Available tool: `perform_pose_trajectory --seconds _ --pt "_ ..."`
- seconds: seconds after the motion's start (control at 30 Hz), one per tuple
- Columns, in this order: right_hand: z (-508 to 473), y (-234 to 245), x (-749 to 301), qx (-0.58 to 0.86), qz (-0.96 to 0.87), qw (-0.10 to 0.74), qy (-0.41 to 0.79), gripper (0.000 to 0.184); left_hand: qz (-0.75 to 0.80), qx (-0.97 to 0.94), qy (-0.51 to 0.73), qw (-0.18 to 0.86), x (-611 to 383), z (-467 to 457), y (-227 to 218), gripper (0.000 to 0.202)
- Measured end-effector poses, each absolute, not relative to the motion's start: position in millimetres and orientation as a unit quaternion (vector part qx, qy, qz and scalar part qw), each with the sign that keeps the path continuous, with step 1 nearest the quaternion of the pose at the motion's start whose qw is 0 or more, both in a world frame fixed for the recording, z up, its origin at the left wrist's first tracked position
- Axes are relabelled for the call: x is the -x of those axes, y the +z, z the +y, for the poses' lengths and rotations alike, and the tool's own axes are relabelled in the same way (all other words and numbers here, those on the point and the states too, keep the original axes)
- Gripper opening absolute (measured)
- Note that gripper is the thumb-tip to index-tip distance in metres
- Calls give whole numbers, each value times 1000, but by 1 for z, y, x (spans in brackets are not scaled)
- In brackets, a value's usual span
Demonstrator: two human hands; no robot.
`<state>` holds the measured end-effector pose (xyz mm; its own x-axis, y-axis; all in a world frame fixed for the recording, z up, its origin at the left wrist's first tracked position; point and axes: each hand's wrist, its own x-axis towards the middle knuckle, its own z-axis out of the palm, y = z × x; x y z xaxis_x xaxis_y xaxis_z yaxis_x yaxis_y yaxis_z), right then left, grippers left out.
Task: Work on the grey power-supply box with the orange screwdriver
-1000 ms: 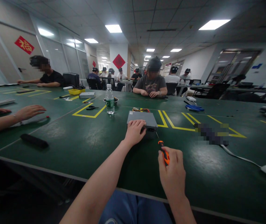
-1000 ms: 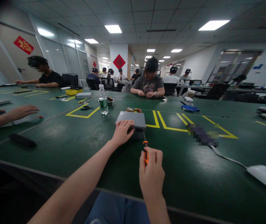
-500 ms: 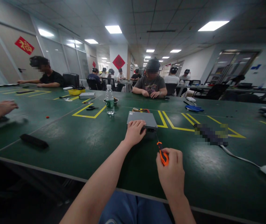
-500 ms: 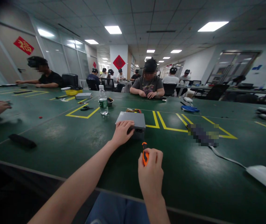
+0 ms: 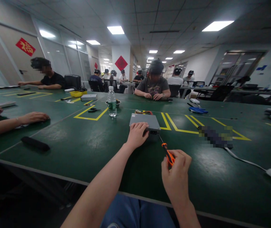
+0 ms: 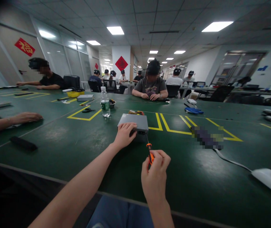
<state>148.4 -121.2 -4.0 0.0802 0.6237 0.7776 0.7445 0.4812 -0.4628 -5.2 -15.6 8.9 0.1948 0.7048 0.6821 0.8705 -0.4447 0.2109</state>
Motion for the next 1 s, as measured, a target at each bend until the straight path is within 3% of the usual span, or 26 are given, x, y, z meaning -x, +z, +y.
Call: perform_pose_trajectory --seconds 0.3,0.77,1.0 --pt "-122 -7 -158 549 -674 493 -37 27 -516 764 -371 115 6 -14 7 20" --pt "-122 -7 -157 488 -664 553 -121 15 -517 766 -367 111 6 -16 9 22" --pt "-121 -3 -152 504 -679 531 -49 21 -515 764 -371 114 5 -15 8 21"
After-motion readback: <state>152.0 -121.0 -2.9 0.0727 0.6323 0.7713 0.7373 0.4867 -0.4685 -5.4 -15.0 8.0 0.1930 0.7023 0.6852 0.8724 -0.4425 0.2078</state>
